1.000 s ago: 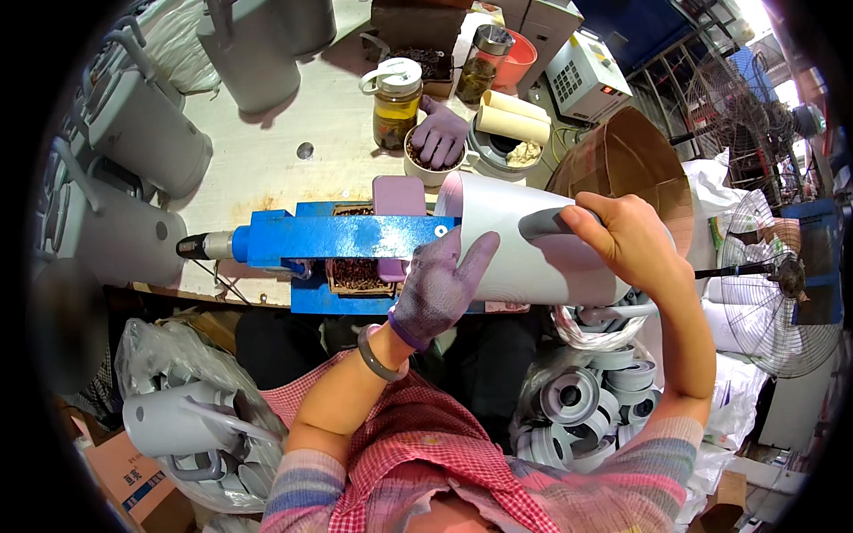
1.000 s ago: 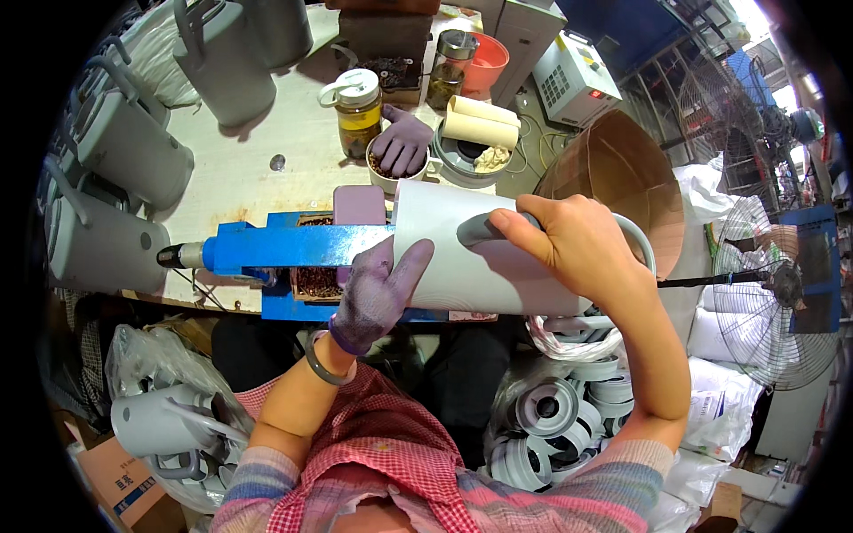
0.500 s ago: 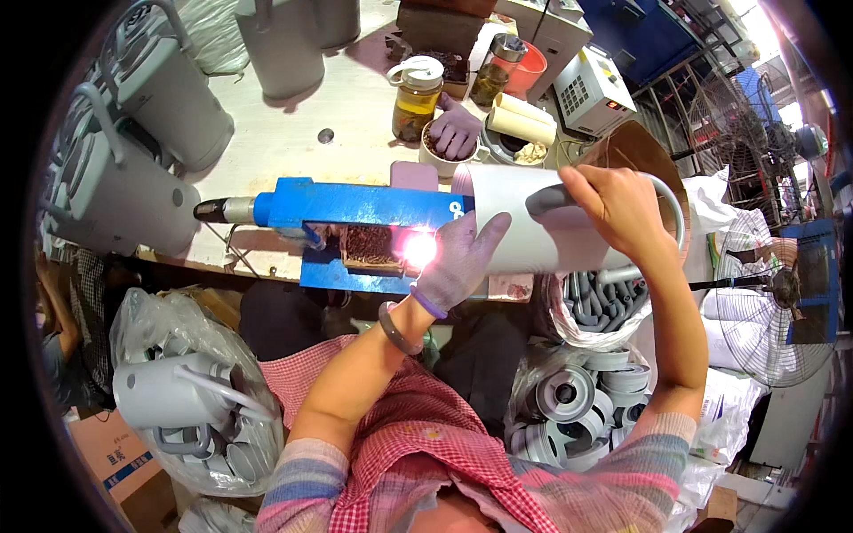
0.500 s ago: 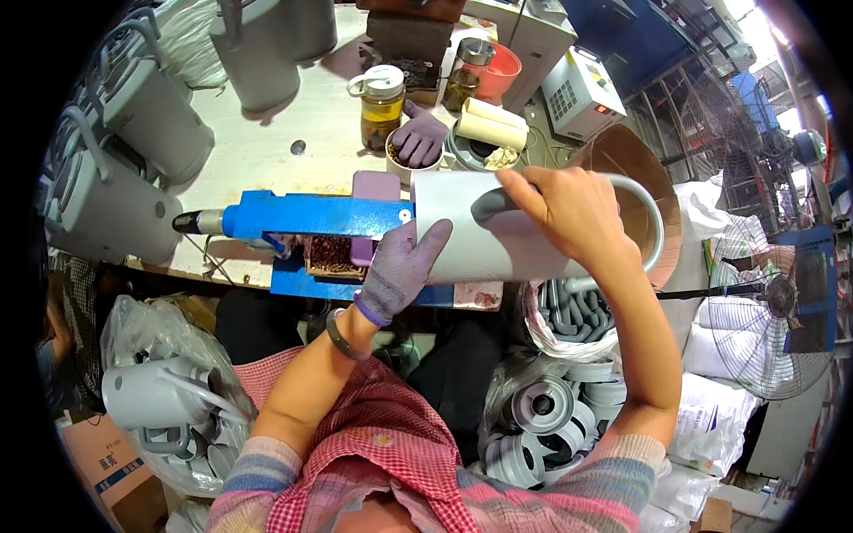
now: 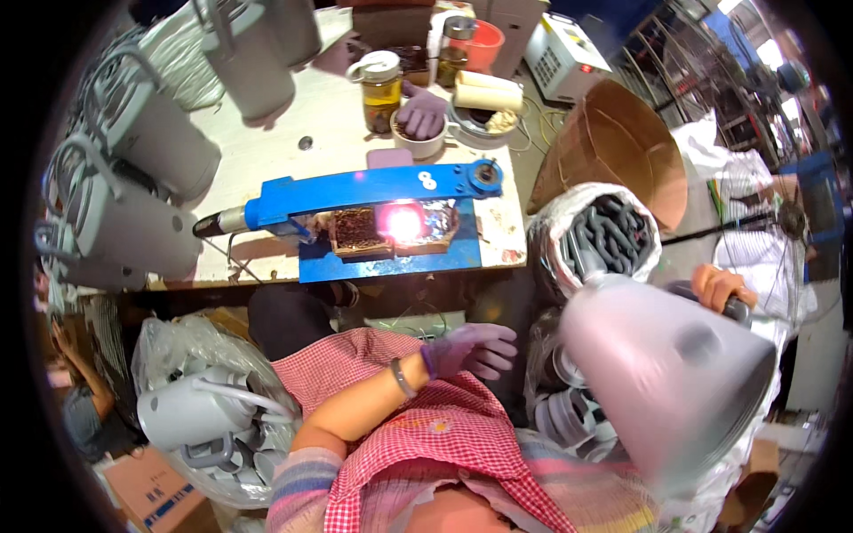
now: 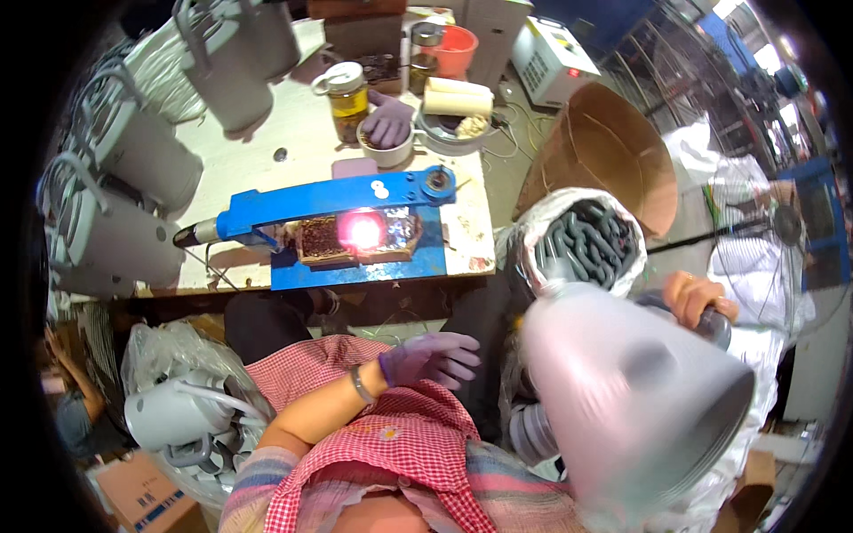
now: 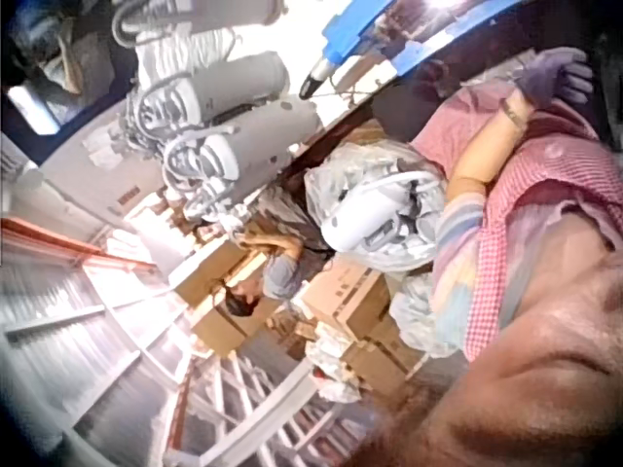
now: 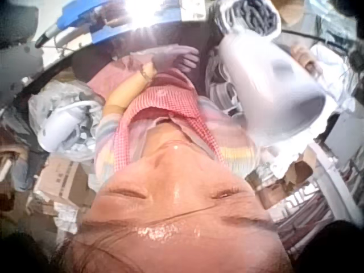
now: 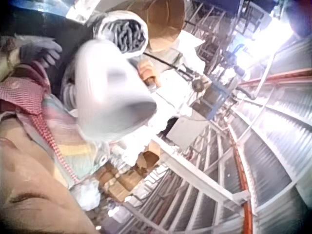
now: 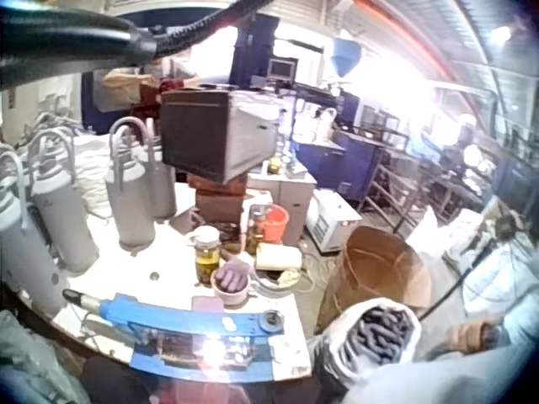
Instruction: The person assembles grey plastic sprayers by attaching handles to the main body using a blue heating tool. They pick up a sprayer body, place it on the heated tool, and press a handle onto the connection point to fuse them. The person repeats this process for multiple units, placing the finished sprayers on a nearby table.
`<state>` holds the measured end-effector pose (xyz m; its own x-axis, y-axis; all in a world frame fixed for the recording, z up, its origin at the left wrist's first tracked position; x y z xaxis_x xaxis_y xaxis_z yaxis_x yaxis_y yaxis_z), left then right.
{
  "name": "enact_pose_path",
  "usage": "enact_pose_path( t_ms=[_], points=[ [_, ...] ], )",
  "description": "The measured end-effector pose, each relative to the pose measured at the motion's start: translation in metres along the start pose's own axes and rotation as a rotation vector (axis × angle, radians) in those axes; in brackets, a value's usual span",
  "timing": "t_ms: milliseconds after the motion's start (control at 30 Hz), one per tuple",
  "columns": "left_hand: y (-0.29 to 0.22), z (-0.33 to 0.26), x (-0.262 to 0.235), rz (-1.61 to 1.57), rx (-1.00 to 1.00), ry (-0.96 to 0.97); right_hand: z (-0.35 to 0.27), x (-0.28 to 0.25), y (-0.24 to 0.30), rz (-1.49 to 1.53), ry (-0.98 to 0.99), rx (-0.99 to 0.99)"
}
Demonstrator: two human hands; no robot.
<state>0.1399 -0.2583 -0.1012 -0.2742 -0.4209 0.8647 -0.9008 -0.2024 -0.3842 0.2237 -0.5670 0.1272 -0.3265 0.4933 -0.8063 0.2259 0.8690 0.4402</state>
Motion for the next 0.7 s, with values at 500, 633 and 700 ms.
enact_pose_path(
  t_ms=[500, 633, 700],
  points=[
    [0.002, -0.181, -0.014, 0.32, 0.503, -0.593, -0.051, 0.147, -0.189, 0.008, -0.661, 0.074],
    [-0.038, -0.245, -0.032, 0.726, 0.827, -0.935, -0.1, 0.182, -0.279, -0.025, -0.226, 0.416],
    [-0.056, -0.258, -0.033, 0.884, 0.964, -1.059, -0.091, 0.189, -0.288, -0.08, -0.39, 0.382]
  ],
)
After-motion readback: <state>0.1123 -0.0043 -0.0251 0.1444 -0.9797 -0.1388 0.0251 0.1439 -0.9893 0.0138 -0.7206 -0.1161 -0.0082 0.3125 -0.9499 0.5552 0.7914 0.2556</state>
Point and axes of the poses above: each hand's wrist, its own z-axis towards the middle knuckle, its own x-axis out of the palm, y = z × x, the point moved 9 cm from there along z, towards the middle knuckle, and after that the axes turned 3 degrees about y, right-handed, at the moved point
